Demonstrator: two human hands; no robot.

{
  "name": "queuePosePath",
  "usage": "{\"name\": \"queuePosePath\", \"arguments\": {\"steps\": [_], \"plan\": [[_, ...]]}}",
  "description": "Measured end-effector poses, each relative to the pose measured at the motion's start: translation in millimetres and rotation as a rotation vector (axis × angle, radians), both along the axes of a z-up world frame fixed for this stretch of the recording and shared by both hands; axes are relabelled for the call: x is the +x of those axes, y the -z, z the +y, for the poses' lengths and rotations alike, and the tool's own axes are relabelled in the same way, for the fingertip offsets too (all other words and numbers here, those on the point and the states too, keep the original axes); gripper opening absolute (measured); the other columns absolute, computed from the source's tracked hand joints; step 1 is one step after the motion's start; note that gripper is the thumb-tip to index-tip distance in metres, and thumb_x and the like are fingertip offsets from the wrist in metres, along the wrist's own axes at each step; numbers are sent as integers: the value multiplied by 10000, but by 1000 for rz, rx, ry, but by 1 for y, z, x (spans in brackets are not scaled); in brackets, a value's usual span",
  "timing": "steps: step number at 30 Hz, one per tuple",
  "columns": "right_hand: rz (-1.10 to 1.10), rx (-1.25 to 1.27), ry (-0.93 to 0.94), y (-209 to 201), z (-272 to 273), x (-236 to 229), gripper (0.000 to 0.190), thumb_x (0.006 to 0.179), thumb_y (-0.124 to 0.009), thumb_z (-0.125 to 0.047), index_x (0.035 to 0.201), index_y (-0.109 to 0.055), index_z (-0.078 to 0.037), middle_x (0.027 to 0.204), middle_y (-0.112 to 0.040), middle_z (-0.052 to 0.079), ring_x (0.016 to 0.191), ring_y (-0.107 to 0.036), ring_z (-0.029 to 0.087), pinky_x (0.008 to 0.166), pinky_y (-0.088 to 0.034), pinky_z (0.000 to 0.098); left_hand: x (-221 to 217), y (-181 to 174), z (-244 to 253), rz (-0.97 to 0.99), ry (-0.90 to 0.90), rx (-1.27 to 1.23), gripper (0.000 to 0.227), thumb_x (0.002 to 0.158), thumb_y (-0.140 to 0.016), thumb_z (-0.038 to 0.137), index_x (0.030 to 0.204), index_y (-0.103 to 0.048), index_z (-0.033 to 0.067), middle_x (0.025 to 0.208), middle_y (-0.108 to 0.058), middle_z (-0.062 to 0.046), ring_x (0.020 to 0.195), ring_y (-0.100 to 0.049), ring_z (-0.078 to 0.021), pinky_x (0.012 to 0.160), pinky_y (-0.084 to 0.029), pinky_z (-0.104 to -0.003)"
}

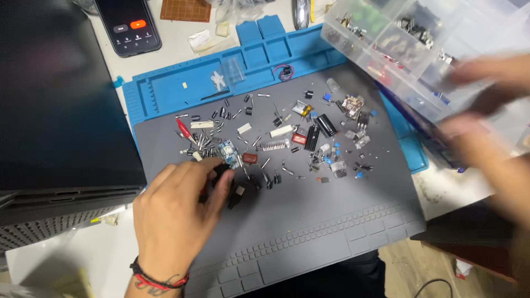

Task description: The person sorts a variety of loose electronic components, including capacitors, resistors, and integrated circuits, from a gray mat into a clear plastic organizer box. The person picks up individual items and places them into the compartments of the box.

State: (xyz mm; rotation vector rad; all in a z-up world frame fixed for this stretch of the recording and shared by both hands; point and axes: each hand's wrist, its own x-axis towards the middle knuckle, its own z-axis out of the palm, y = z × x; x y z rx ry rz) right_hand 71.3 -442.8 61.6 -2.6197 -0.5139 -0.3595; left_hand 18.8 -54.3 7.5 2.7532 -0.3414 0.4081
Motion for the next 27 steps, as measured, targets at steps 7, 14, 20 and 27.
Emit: {"name": "queuePosePath", "arguments": {"steps": [7, 14, 20, 27], "plan": [[8, 51, -357, 24, 112, 17, 270, 1009, -710, -214, 1205, -684, -32, 978, -676, 79, 893, -649, 281, 841, -508, 412, 0, -7, 14, 200, 72, 110, 312, 919, -684, 391, 1182, -738, 234, 994, -774, 44, 927, -705, -236, 637, -532, -439], [61, 114, -512, 80, 114, 44, 262, 997, -693, -213, 1217, -701, -70, 1075, -711, 59, 925, -611, 271, 867, -452, 397, -14, -6, 26, 486, 46, 322, 361, 807, -775, 577, 981, -686, 273, 916, -691, 56, 921, -676, -248, 631, -553, -482], [63, 38, -498, 96, 116, 39, 320, 913, -777, -350, 1162, -755, -150, 1022, -669, 21, 926, -600, 246, 889, -418, 391, -16, -3, 29, 631, -64, 387, 393, 823, -785, 542, 976, -598, 233, 922, -643, 55, 893, -646, -254, 537, -524, -492], [48, 60, -489, 101, 117, 41, 234, 929, -794, -279, 1130, -757, -164, 956, -615, 9, 885, -568, 246, 823, -398, 385, -15, 2, 29, 689, -60, 325, 221, 913, -680, 367, 1093, -594, 275, 945, -683, 22, 848, -671, -328, 600, -506, -521]]}}
